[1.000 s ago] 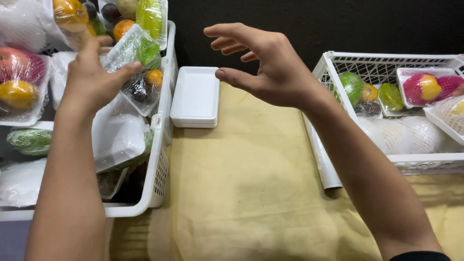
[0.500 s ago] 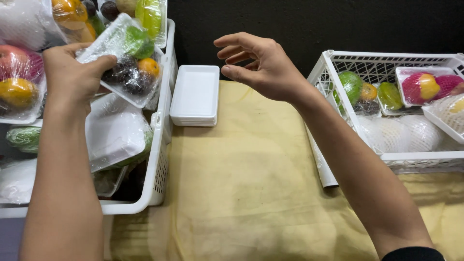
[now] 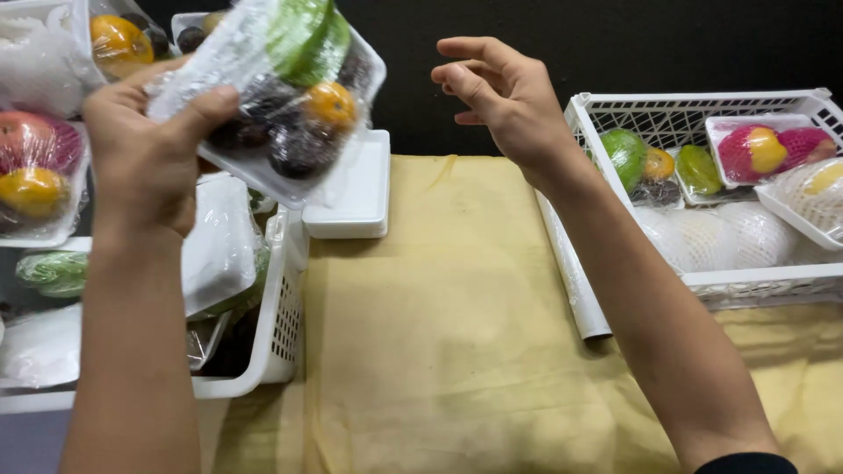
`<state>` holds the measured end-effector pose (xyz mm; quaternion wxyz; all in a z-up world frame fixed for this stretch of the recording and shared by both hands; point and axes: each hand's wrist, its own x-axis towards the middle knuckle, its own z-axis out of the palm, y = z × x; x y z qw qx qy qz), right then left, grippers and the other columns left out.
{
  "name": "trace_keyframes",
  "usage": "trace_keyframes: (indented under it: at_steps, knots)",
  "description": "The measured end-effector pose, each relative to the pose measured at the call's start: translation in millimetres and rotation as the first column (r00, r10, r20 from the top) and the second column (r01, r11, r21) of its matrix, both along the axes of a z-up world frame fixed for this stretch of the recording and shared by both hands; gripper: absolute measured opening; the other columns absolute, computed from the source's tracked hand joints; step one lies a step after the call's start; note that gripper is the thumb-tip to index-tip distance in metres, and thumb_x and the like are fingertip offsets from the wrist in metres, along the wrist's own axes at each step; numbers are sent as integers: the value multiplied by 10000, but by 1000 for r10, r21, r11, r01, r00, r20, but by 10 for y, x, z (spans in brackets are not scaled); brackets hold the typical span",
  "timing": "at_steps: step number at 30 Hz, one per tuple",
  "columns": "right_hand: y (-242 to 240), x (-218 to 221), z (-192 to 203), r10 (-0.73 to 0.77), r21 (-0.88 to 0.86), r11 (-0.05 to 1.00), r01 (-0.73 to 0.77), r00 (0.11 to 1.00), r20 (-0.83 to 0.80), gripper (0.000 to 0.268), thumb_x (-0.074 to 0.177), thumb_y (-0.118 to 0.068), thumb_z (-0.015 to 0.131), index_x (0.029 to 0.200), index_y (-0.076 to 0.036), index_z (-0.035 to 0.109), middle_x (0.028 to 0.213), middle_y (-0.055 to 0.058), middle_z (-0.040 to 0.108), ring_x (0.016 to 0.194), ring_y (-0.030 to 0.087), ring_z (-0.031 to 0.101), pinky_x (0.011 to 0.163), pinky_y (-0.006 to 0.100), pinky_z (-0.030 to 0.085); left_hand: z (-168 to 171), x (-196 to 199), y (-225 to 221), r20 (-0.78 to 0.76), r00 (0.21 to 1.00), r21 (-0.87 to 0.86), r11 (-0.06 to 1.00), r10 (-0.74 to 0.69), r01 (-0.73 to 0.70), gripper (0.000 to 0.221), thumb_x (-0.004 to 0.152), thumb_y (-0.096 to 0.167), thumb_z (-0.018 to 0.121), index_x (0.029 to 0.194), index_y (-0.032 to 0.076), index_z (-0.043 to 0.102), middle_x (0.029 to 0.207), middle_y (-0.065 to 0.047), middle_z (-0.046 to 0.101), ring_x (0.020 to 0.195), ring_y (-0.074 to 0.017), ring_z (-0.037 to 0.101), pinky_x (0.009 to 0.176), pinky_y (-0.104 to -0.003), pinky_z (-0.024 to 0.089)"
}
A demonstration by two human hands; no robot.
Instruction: Packaging various fruits into small trays and organizing them into a crate.
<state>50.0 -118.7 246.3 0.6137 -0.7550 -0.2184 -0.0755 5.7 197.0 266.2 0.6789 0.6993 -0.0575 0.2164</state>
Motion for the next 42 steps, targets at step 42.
trace_keyframes:
  at_steps: [42]
  knots:
    - [-692,215,-2074,-298,354,842,408,897,-325,224,990,-272,723,1152,-126,773,931,53,729,877,134,709,743,318,638,-2079,667,-1489,-26,979,141,969,-201,203,124,919,179,760,1011,220,832,975,-37,788,1066,-193,692,1019,-382,488]
